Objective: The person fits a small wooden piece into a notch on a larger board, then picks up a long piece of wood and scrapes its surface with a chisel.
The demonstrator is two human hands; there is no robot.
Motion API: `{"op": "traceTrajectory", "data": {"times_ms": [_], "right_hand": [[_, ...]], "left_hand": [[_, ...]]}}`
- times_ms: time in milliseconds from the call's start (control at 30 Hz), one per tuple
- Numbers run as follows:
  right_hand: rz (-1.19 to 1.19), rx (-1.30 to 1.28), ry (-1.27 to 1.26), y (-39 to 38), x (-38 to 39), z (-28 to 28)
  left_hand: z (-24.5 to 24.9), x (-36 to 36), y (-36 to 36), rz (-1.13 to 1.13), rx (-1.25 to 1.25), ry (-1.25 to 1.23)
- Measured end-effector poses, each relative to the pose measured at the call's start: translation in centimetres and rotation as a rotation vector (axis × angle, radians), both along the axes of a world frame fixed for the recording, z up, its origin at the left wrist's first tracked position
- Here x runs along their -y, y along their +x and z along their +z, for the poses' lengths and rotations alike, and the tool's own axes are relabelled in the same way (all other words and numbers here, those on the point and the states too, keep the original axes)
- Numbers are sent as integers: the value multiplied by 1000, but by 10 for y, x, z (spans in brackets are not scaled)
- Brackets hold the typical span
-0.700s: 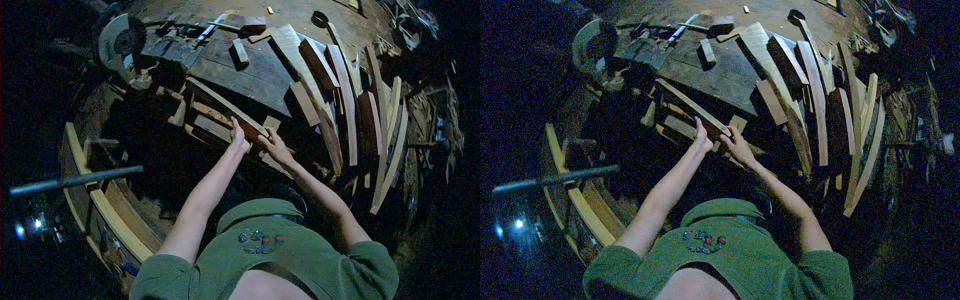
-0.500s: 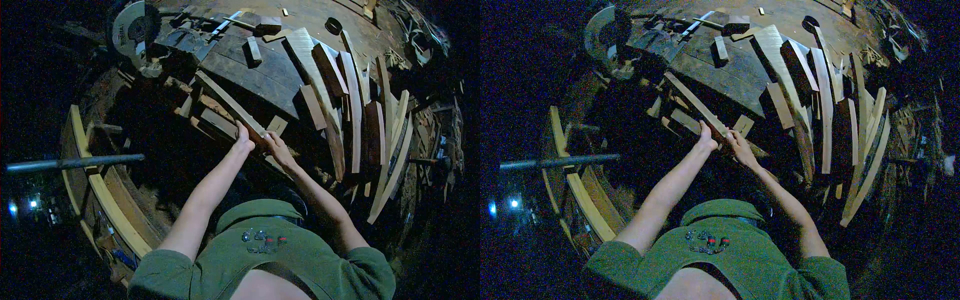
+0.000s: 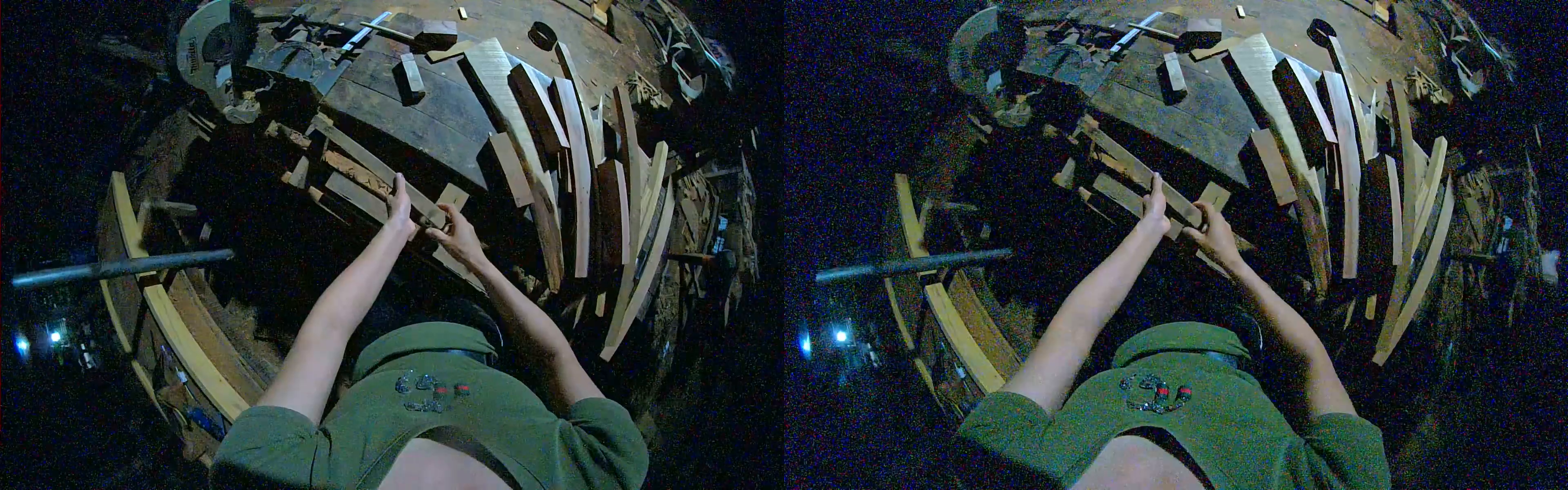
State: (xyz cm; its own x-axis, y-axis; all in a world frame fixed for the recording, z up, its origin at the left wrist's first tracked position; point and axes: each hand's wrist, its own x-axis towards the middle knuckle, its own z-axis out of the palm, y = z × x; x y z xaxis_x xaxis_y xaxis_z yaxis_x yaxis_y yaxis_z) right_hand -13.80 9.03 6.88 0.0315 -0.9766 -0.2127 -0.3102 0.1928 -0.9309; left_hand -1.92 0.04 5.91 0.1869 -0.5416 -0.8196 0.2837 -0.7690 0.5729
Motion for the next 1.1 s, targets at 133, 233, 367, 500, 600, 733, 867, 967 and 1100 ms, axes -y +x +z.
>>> {"op": "traceTrajectory", "data": {"times_ms": [133,233,367,500,600,733,867,967,1100], "right_hand": [[-166,-349,-93,-15,15,-7],[-203,-629,-283,-30,26,1],[-253,-632,-242,-43,45,-14],[-217,-754,-290,-58,53,-39],[-181,-720,-233,-60,54,-42],[-139,-706,-235,-63,55,-40],[-136,-794,-311,-66,54,-51],[-25,-738,-238,-73,49,-43],[-197,-1014,-429,-88,38,5]], "left_hand": [[-31,20,4,-228,-218,-156],[-27,30,-4,-233,42,-147],[-37,47,-12,-249,75,-101],[-70,58,-13,-239,140,-124],[-70,56,-10,-254,118,-146],[-73,67,-14,-321,138,-193],[-64,64,-14,-324,155,-149],[-56,63,-14,-366,225,-136],[-48,62,-10,-395,223,-93]]}}
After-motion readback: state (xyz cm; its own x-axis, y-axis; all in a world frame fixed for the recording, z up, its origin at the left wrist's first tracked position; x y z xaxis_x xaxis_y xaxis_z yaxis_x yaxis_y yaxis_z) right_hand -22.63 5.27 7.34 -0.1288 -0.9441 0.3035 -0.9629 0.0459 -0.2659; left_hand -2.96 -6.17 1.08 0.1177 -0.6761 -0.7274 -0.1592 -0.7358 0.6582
